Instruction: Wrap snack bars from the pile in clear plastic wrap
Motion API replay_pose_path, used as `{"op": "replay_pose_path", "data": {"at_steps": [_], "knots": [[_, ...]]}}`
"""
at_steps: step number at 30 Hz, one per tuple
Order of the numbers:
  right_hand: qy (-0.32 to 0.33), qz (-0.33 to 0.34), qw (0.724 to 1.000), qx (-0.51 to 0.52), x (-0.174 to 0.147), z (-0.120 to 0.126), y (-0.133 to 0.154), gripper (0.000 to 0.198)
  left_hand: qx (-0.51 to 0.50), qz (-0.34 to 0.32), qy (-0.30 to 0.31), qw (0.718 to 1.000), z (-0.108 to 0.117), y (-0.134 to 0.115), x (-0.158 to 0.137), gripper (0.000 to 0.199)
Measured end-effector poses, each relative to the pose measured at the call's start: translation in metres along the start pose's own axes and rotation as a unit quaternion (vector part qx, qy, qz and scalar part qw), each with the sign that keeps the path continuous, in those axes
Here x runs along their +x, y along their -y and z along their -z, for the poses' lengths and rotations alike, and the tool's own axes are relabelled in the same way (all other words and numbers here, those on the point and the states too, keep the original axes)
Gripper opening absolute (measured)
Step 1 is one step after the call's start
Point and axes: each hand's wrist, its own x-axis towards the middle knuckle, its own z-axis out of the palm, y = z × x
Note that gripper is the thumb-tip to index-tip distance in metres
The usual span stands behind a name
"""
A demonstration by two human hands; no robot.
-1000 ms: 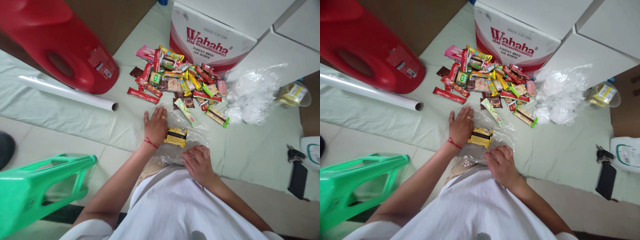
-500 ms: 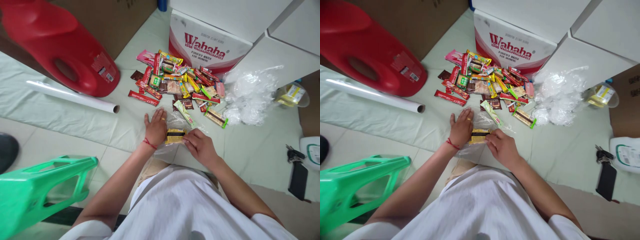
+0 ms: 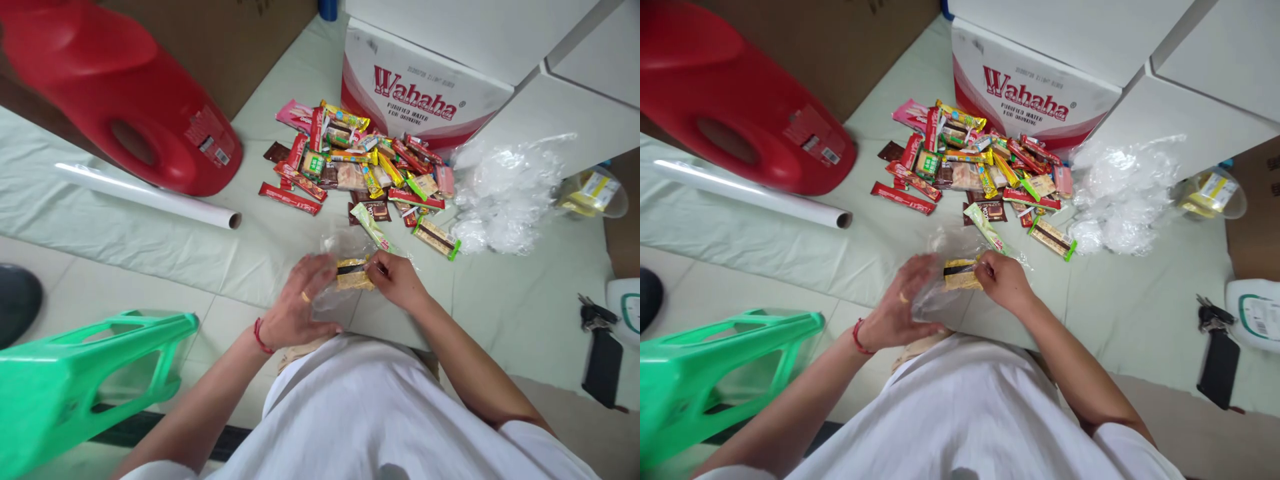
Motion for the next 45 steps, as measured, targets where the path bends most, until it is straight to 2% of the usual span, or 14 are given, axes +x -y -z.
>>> {"op": "replay_pose_path", "data": {"at_steps": [3,6,9,12,17,23,25,28,31,34,38,40,42,45], "knots": [[-0.032,0.033,0.999,-0.027,0.000,-0.002,-0.002,0.024,0.091,-0.032,0.022,0.995,-0.013,0.004,-0.014,0.056],[-0.048,0.091,0.994,-0.043,-0.002,-0.001,-0.005,0.017,0.140,0.040,-0.018,0.989,-0.015,0.008,-0.015,0.038],[-0.017,0.127,0.991,-0.033,-0.002,-0.001,-0.007,0.015,0.129,0.096,-0.050,0.986,-0.005,0.010,-0.006,0.028],[-0.009,0.105,0.994,0.015,0.000,-0.002,-0.009,0.019,0.090,0.126,-0.054,0.987,0.003,0.012,0.006,0.029],[-0.049,0.049,0.994,0.081,0.006,-0.001,-0.012,0.030,0.065,0.183,-0.064,0.979,0.001,0.026,0.018,0.026],[-0.028,0.003,0.993,0.116,0.003,-0.001,-0.023,0.042,0.052,0.246,-0.063,0.966,-0.002,0.038,0.021,0.029],[-0.029,0.007,0.992,0.119,0.002,-0.003,-0.025,0.039,0.058,0.257,-0.064,0.963,-0.003,0.036,0.023,0.031],[-0.051,-0.009,0.993,0.104,0.001,-0.006,-0.024,0.015,0.065,0.262,-0.073,0.960,-0.004,0.033,0.027,0.030],[-0.047,0.036,0.996,0.068,0.002,-0.004,-0.020,0.029,0.067,0.262,-0.076,0.960,-0.004,0.031,0.028,0.029],[-0.018,0.102,0.993,0.055,0.001,0.000,-0.018,0.027,0.064,0.260,-0.087,0.960,-0.005,0.033,0.026,0.029],[-0.004,0.086,0.995,0.040,-0.003,0.003,-0.019,0.025,0.052,0.252,-0.148,0.955,-0.010,0.034,0.020,0.019],[-0.005,0.083,0.996,0.041,-0.004,0.002,-0.020,0.024,0.063,0.257,-0.208,0.942,-0.011,0.027,0.017,0.010],[-0.011,0.083,0.996,0.043,-0.004,0.001,-0.022,0.025,0.097,0.247,-0.274,0.924,-0.010,0.012,0.013,0.016],[-0.020,0.079,0.996,0.039,-0.002,-0.003,-0.024,0.025,0.172,0.144,-0.367,0.903,-0.008,-0.022,0.004,0.026]]}}
